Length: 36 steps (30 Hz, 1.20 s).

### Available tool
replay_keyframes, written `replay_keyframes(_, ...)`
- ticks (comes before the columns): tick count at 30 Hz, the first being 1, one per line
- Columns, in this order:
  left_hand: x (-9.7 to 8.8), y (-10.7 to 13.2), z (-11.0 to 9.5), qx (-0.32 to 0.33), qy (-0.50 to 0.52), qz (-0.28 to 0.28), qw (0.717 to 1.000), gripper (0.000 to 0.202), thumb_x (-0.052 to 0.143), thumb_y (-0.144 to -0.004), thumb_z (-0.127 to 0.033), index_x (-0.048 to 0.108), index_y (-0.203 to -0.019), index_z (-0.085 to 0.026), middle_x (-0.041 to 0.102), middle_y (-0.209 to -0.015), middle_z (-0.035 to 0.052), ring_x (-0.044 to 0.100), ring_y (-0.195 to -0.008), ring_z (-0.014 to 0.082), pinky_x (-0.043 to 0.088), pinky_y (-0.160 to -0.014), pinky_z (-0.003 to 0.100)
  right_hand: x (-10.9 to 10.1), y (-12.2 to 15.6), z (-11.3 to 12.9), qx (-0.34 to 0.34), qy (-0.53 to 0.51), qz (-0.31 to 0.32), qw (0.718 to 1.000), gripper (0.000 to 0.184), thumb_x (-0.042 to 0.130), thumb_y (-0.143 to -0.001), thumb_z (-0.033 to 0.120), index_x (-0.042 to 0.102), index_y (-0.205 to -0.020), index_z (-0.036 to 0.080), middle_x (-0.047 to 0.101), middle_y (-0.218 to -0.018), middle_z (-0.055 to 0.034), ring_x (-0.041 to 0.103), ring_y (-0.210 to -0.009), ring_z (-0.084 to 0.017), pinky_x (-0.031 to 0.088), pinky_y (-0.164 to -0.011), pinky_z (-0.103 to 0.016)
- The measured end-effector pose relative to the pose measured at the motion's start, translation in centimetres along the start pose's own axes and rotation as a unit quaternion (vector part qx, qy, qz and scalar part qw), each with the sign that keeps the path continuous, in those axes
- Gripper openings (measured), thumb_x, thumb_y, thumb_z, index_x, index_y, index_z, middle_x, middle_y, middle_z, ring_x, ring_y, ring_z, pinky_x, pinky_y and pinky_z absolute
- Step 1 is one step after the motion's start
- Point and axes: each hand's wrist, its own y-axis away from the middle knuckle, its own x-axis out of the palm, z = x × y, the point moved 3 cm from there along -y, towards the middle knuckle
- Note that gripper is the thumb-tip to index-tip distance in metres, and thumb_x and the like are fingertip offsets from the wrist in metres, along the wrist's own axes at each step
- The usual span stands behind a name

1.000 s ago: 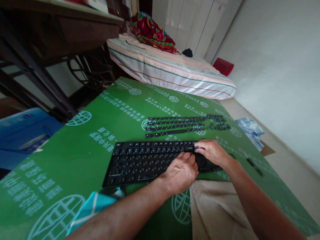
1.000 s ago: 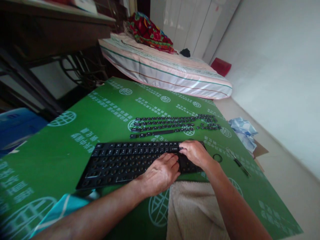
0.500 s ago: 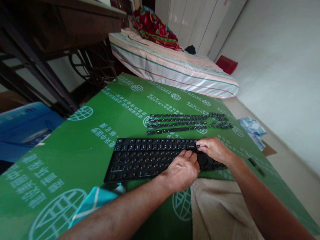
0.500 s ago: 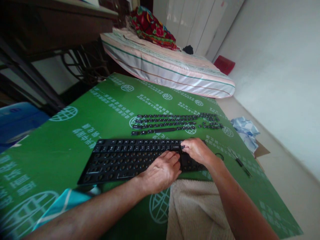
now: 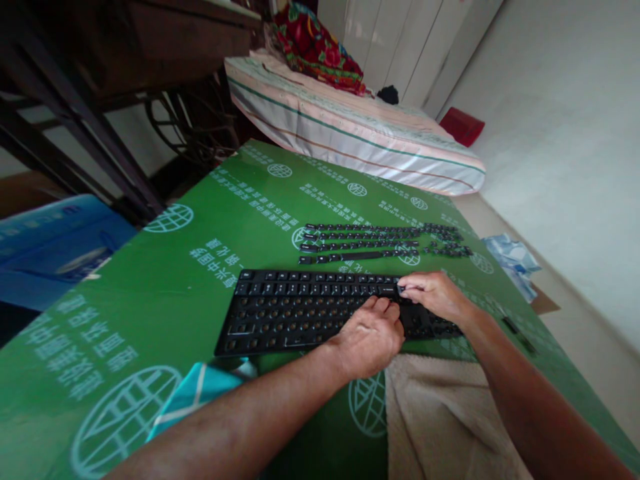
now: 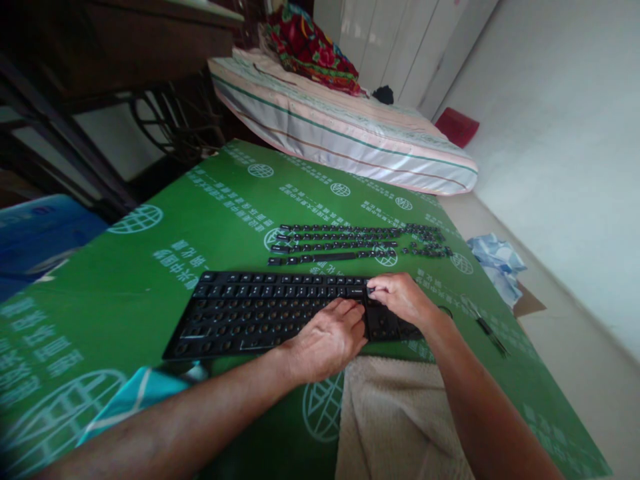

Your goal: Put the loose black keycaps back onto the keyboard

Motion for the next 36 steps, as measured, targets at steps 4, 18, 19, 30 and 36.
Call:
replay_keyframes(4,0.04,0.00,-0.02,-0.002,0.001,0.002,1.000,0.023,0.047,-0.092,-0.029,0.062,-0.085,-0.013,0.061,-0.096,0.0123,0.055,-0.095,0.0246,0.046,-0.085,0.039,0.02,-0.08,0.19,-0.003,0.014,0.005,1.000,0.017,0.058,-0.076,0.021,0.073,-0.084,0.019,0.072,-0.076,-0.0009,0.061,-0.056,-0.013,0.047,-0.055,-0.022)
replay_keyframes(18,0.15,-0.02,0.00,-0.003,0.012,0.002,1.000,0.023,0.048,-0.092,-0.030,0.063,-0.085,-0.013,0.061,-0.097,0.0119,0.054,-0.097,0.0251,0.046,-0.086,0.039,0.00,-0.08,0.40,-0.035,0.053,0.011,0.998,0.015,0.060,-0.077,0.016,0.073,-0.083,0.020,0.072,-0.079,-0.0005,0.065,-0.068,-0.014,0.047,-0.063,-0.023)
replay_keyframes(19,0.13,-0.02,0.01,-0.003,0.013,0.004,1.000,0.023,0.048,-0.092,-0.029,0.063,-0.086,-0.013,0.061,-0.097,0.0117,0.054,-0.097,0.0250,0.045,-0.086,0.039,0.02,-0.08,0.32,-0.036,0.050,0.011,0.998,0.015,0.060,-0.077,0.016,0.073,-0.083,0.020,0.072,-0.079,-0.0006,0.065,-0.069,-0.015,0.047,-0.064,-0.023)
replay_keyframes(30,-0.20,-0.11,0.02,-0.006,0.017,0.017,1.000,0.022,0.047,-0.092,-0.027,0.063,-0.087,-0.013,0.060,-0.097,0.0115,0.053,-0.097,0.0248,0.045,-0.086,0.039,-0.02,-0.09,-0.15,-0.024,0.039,0.004,0.999,0.016,0.062,-0.077,0.017,0.074,-0.087,0.023,0.074,-0.091,-0.0028,0.069,-0.084,-0.019,0.050,-0.076,-0.029)
replay_keyframes(36,-0.14,-0.06,0.06,-0.007,0.022,0.015,1.000,0.022,0.047,-0.093,-0.027,0.062,-0.085,-0.013,0.060,-0.094,0.0105,0.053,-0.097,0.0246,0.045,-0.086,0.039,-0.01,-0.05,-0.20,-0.019,0.021,-0.009,1.000,0.016,0.064,-0.075,0.017,0.074,-0.086,0.023,0.075,-0.091,-0.0022,0.069,-0.084,-0.020,0.051,-0.079,-0.030)
